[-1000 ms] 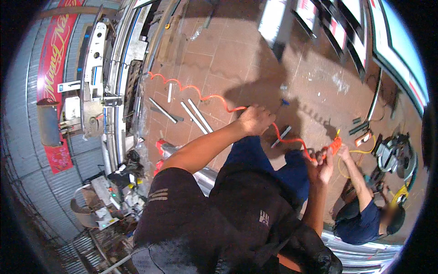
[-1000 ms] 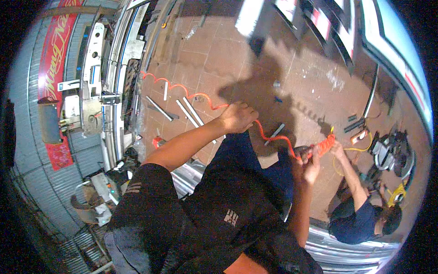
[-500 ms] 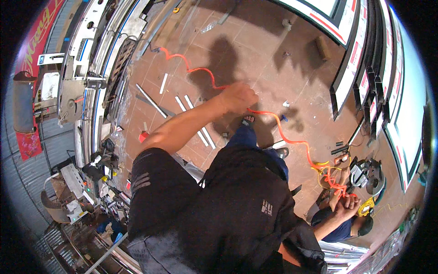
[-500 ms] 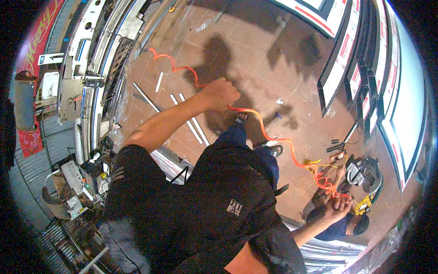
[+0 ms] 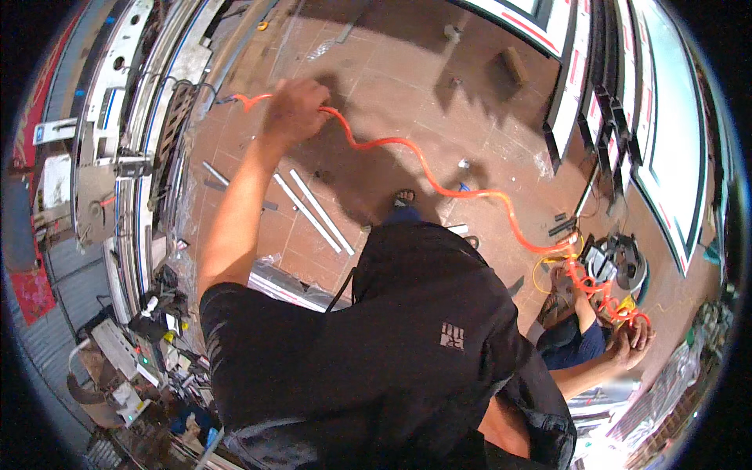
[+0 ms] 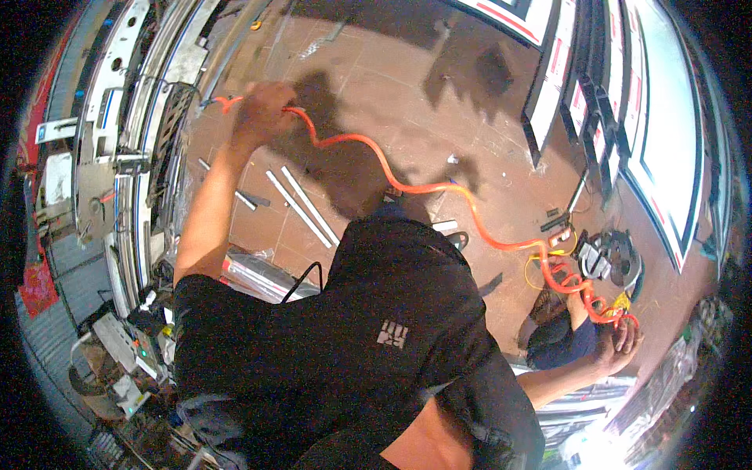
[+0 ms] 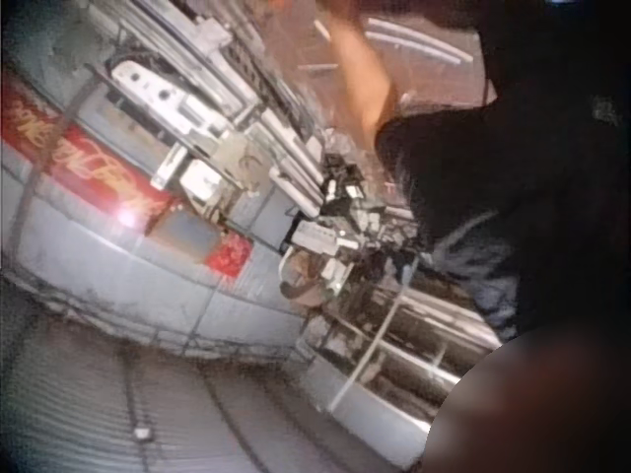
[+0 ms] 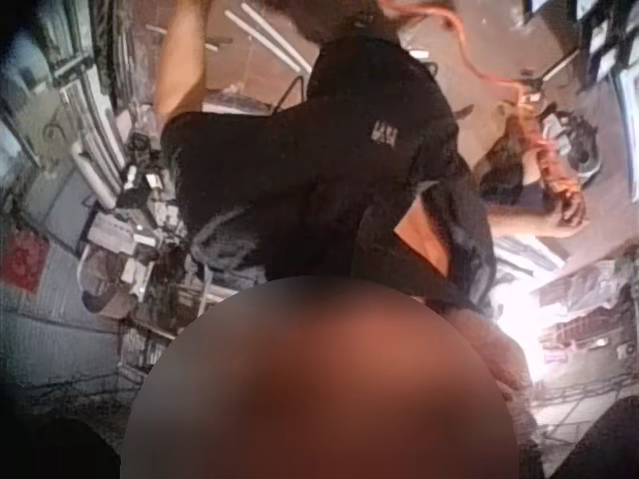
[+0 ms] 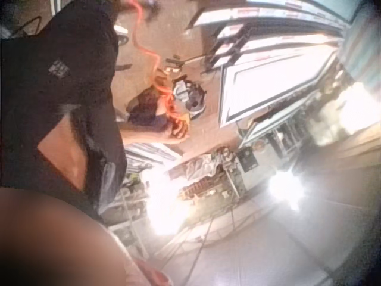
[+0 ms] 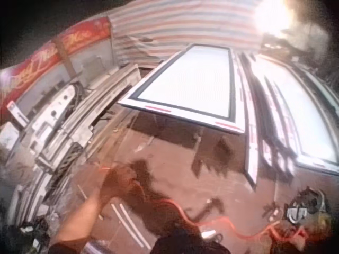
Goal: The person organizes a coiled orange cable, then uses a yellow-handled screwdriver to adjust components on a miter saw. They position metal profiles on the saw, assist another person in aligning the material, and later handle a yellow extension cord while the coworker operates the saw.
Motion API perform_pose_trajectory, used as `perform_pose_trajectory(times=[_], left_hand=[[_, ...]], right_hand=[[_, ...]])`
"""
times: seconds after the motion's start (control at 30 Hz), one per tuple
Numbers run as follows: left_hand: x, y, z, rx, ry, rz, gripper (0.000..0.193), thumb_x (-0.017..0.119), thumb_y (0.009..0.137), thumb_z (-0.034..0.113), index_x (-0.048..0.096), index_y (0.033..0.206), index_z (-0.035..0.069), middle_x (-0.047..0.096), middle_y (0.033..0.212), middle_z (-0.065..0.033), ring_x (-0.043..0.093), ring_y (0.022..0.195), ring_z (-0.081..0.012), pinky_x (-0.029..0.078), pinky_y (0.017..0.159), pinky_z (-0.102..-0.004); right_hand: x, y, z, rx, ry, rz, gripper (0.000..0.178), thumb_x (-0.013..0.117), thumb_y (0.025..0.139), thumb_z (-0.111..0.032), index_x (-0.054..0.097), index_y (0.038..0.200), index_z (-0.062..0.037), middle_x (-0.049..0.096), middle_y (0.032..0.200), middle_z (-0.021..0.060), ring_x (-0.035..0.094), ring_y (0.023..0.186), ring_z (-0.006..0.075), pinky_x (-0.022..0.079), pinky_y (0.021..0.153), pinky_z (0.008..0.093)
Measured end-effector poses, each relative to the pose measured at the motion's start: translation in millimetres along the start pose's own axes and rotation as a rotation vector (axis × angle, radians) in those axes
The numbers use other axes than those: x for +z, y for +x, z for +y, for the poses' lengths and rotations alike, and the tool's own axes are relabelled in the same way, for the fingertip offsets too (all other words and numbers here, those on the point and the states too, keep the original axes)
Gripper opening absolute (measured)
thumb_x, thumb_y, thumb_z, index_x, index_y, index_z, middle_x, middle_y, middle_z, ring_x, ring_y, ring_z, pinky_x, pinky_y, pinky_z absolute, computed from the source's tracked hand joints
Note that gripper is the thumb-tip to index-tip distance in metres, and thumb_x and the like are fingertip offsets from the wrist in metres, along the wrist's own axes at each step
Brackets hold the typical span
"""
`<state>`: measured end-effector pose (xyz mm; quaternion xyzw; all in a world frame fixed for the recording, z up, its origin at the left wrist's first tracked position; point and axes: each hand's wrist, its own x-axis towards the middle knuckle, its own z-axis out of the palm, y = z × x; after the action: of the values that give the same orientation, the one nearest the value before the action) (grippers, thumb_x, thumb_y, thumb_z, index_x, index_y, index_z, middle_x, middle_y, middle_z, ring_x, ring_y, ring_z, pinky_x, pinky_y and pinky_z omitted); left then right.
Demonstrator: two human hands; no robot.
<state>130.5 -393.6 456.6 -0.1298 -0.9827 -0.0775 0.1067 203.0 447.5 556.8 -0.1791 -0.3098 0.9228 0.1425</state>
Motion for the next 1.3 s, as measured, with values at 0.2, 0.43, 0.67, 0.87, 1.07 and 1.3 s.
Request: perform_pose_trajectory(times=[0.2,0.43,0.67,0.87,1.07,1.3], left_hand=[[-27,16,22,-0.014,-0.130,0.076,0.026,0.080,0.076,0.024,0.067,0.092,0.007,0.068,0.087,-0.0110,0.066,0.083,-0.0341,0.052,0.072,-0.0432],[-51,33,60,0.081,-0.213,0.177,0.030,0.083,0.076,0.025,0.070,0.098,0.008,0.071,0.095,-0.0106,0.068,0.084,-0.0302,0.054,0.072,-0.0401],[-66,36,135,0.285,0.156,0.251,0.042,0.082,0.084,0.033,0.071,0.118,0.012,0.070,0.112,-0.0065,0.064,0.102,-0.0261,0.047,0.096,-0.0454],[-59,25,174,0.064,-0.432,0.467,0.047,0.084,0.086,0.027,0.066,0.125,0.006,0.069,0.110,-0.0061,0.065,0.100,-0.0265,0.047,0.096,-0.0415],[-86,52,188,0.168,0.253,0.501,0.055,0.074,0.089,0.052,0.067,0.124,0.010,0.062,0.123,-0.0064,0.057,0.118,-0.0259,0.046,0.096,-0.0381],[-87,53,223,0.274,-0.548,0.500,0.048,0.075,0.093,0.041,0.067,0.118,0.001,0.066,0.099,-0.0075,0.064,0.088,-0.0276,0.050,0.081,-0.0380]], right_hand=[[-3,19,-71,-0.271,-0.211,0.251,0.037,0.050,0.100,-0.008,0.040,0.065,-0.0166,0.038,0.054,-0.0027,0.030,0.044,0.0095,0.041,0.064,0.0294],[-20,15,-122,-0.593,-0.309,0.037,0.016,0.047,0.098,-0.013,0.053,0.084,-0.0112,0.057,0.080,-0.0016,0.054,0.082,0.0108,0.042,0.095,0.0394],[96,-34,-71,-0.456,0.229,-0.499,0.027,0.051,0.094,-0.009,0.048,0.069,-0.0164,0.038,0.046,-0.0087,0.039,0.045,0.0064,0.040,0.065,0.0326],[134,-68,-31,-0.536,0.088,-0.570,0.058,0.056,0.094,-0.006,0.038,0.146,0.0127,0.061,0.094,0.0069,0.056,0.076,0.0163,0.048,0.077,0.0367],[171,-114,-20,-0.139,0.152,-0.560,0.071,0.055,0.102,-0.016,0.016,0.156,0.0094,0.059,0.123,0.0155,0.058,0.089,0.0185,0.051,0.086,0.0404],[178,-125,-16,-0.114,0.311,-0.433,0.075,0.055,0.102,-0.008,0.008,0.159,0.0053,0.052,0.144,0.0206,0.063,0.089,0.0198,0.053,0.087,0.0442]])
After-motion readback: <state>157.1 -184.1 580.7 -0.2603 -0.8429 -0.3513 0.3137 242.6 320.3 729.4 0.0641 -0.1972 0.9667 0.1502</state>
